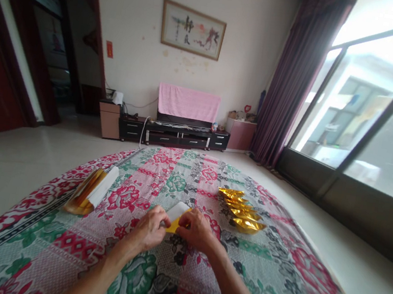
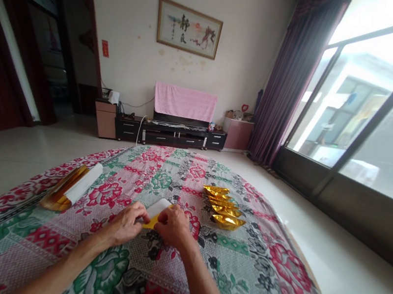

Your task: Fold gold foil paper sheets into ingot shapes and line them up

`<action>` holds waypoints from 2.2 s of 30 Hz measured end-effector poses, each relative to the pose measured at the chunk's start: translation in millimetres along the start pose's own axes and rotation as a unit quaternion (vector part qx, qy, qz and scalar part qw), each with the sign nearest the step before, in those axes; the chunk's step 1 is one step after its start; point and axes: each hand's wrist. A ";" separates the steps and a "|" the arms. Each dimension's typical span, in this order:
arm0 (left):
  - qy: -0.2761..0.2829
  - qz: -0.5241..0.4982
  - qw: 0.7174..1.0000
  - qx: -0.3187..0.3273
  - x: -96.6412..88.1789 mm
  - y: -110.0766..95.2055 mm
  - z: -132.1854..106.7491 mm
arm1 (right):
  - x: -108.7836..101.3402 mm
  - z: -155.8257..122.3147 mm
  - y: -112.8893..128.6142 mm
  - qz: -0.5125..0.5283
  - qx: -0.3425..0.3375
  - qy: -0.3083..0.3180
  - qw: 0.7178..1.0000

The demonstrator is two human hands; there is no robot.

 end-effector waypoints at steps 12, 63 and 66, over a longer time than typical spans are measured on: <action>-0.044 0.143 0.987 0.053 -2.9 -23.5 -14.9 | 1.6 14.8 -13.4 0.004 -0.063 -0.076 0.995; -0.053 0.071 0.988 0.127 0.6 -1.2 -1.5 | -20.3 7.6 19.9 0.003 -0.145 0.034 0.989; -0.041 0.073 0.988 0.129 -0.9 -0.5 -0.8 | -16.5 4.9 20.8 0.040 -0.190 0.094 0.976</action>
Point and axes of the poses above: each hand's wrist, its own z-axis towards the middle knuckle, its own x-axis out of the palm, y = z × x, and after that the axes turned 8 degrees about -x, right-handed
